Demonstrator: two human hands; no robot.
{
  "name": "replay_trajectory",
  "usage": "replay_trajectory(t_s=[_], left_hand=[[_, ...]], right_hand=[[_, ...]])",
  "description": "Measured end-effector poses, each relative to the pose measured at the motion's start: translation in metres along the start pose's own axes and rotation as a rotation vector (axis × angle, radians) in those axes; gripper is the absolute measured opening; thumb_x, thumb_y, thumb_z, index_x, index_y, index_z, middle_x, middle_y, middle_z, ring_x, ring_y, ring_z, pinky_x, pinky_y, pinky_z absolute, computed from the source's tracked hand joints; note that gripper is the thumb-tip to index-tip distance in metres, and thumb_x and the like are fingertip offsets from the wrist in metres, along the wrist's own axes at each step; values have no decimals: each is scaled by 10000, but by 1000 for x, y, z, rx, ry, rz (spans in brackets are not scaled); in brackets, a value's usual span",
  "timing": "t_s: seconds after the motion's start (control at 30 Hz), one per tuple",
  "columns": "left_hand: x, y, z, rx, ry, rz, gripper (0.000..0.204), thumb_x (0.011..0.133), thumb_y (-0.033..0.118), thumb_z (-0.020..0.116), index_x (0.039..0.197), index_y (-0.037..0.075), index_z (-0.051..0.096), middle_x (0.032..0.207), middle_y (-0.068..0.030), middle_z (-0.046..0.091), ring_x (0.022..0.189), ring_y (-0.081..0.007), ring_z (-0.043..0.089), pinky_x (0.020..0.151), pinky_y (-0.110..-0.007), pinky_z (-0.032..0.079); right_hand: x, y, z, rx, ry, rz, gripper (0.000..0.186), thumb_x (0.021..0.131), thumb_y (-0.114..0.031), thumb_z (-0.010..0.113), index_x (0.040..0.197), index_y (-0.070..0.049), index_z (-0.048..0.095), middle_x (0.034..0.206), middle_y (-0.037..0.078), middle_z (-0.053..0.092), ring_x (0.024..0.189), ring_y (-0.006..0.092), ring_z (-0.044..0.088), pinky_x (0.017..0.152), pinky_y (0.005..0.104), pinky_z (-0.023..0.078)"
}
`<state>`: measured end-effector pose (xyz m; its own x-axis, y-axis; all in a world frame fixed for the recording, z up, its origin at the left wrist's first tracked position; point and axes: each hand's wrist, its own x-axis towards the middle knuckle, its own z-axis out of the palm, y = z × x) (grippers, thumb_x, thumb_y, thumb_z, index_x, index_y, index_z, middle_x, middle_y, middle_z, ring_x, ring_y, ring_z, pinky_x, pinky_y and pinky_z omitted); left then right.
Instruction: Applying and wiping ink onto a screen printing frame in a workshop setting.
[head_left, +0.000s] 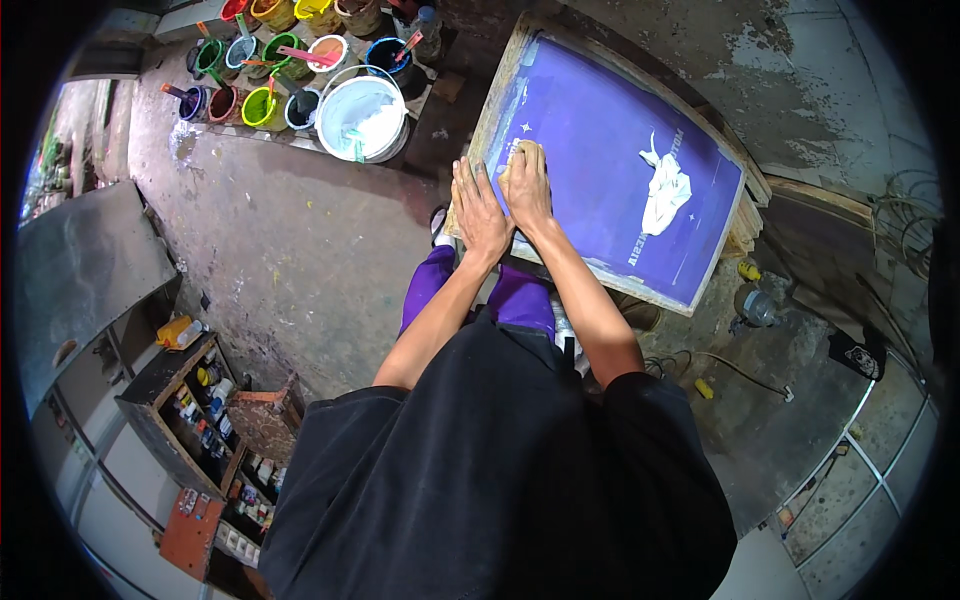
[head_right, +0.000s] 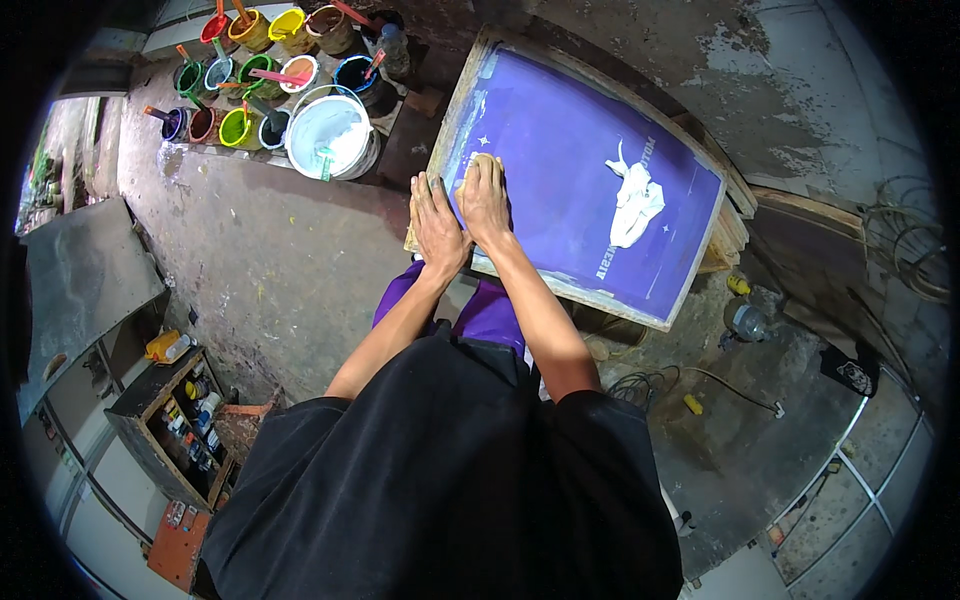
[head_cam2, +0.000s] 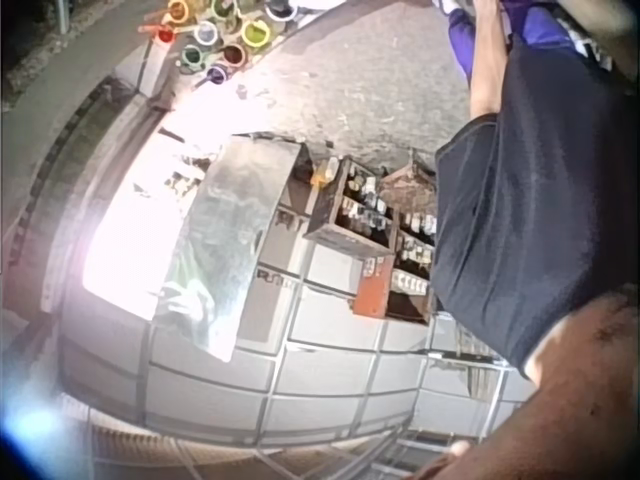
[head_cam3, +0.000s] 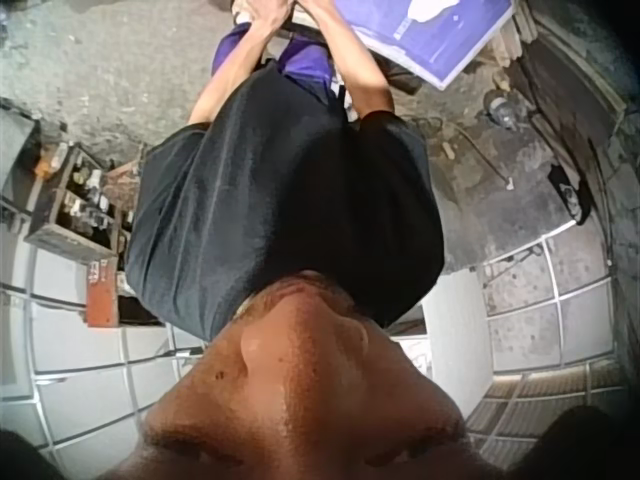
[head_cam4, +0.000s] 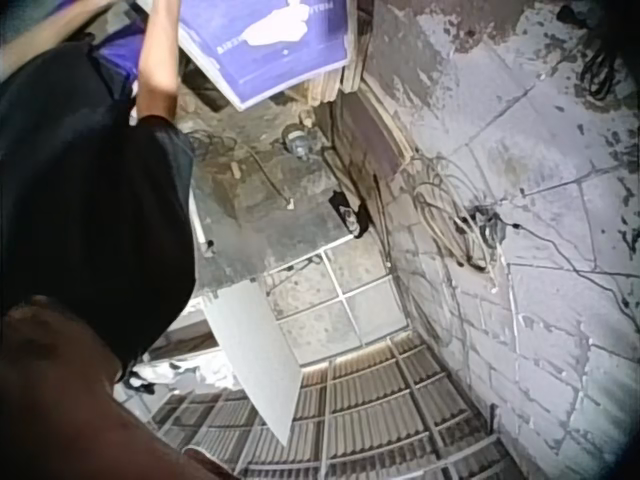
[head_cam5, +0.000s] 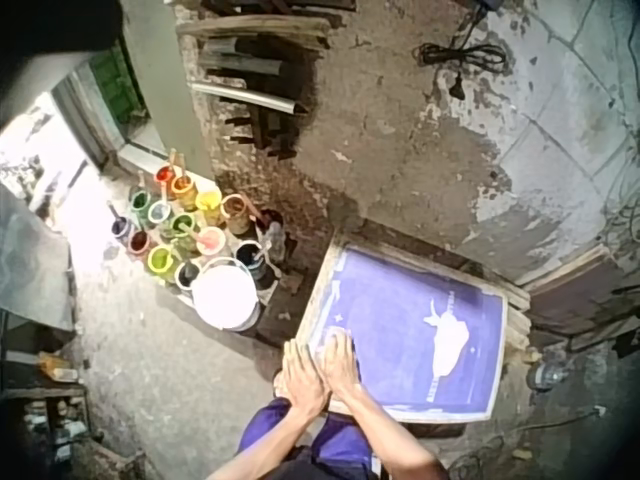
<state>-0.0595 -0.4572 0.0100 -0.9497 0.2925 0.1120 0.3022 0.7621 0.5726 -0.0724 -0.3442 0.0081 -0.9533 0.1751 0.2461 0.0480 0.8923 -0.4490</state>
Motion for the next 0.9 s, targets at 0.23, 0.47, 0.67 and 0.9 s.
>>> replay_trajectory(t_s=[0.23,0.47,0.67,0.9], left_hand=[[0,6,-8,-35,-59,-35,1078,733,315,877,1534,-102,289,1603,-324,293,1528,-465,252,1251,-521,229],[2,8,-10,-36,-44,-33,1128,687,346,909,1528,-100,305,1605,-316,296,1524,-464,262,1252,-519,231],[3,7,-10,-23,-34,-19,1126,670,339,918,1519,-97,321,1597,-320,305,1520,-467,268,1252,-520,232],[1,9,-11,-31,-43,-30,1126,662,334,926,1513,-98,329,1598,-319,302,1522,-465,266,1252,-517,236]], right_hand=[[2,3,-3,77,114,126,220,852,11,606,1044,65,513,1130,257,516,1029,449,543,894,529,469],[2,7,-7,133,122,137,197,856,4,615,1041,38,554,1112,228,550,1044,432,557,905,513,479],[2,7,-25,115,-24,-106,260,851,-20,663,1105,23,628,1153,199,592,1102,396,569,947,492,472],[10,2,-24,11,37,26,255,889,-55,684,1133,11,648,1252,190,586,1222,382,542,1027,514,427]])
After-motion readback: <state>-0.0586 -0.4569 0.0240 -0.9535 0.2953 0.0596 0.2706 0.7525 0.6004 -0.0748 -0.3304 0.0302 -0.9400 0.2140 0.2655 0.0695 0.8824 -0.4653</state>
